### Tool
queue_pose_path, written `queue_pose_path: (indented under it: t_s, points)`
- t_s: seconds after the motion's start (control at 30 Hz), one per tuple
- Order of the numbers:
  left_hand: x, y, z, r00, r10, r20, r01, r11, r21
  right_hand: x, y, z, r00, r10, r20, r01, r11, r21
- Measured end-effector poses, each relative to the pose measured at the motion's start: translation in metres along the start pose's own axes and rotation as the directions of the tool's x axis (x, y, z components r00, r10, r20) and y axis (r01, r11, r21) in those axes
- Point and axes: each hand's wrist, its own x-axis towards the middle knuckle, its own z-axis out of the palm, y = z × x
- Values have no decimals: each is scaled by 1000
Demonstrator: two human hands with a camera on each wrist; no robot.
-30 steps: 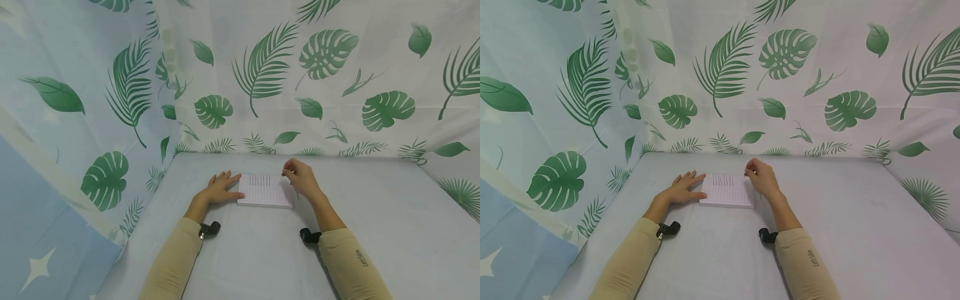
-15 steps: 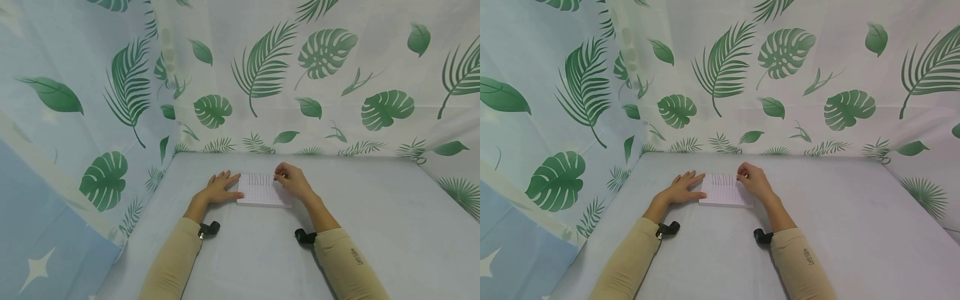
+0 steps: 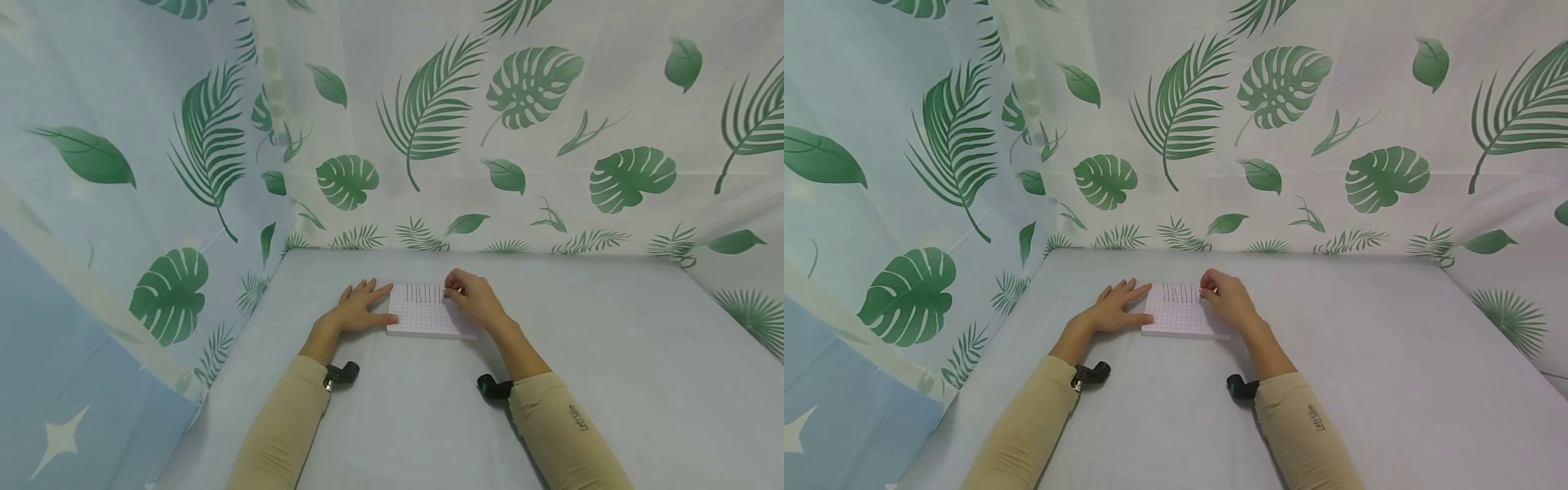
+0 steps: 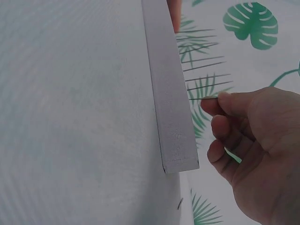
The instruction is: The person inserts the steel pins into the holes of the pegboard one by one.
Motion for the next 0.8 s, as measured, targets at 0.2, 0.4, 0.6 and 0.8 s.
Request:
queue_pose_path:
  t_s: [0.2,0.4,0.6,0.8]
  points:
    - [0,0,1,1000,5,-8,-5,1000,-2,0,0,0,1000,1,5,-1,1000,-16]
    - [1,-1,1,1000,5,-5,-5,1000,-6,0,0,1,1000,13,25,-13,1000,-27]
    - [0,-1,1,1000,13,-14,-13,1000,-2,-2,-2,1,999,22,28,-21,999,-31]
    - [0,-1,1,1000,11,-13,-11,1000,-3,0,-2,3,1000,12,22,-11,997,-80]
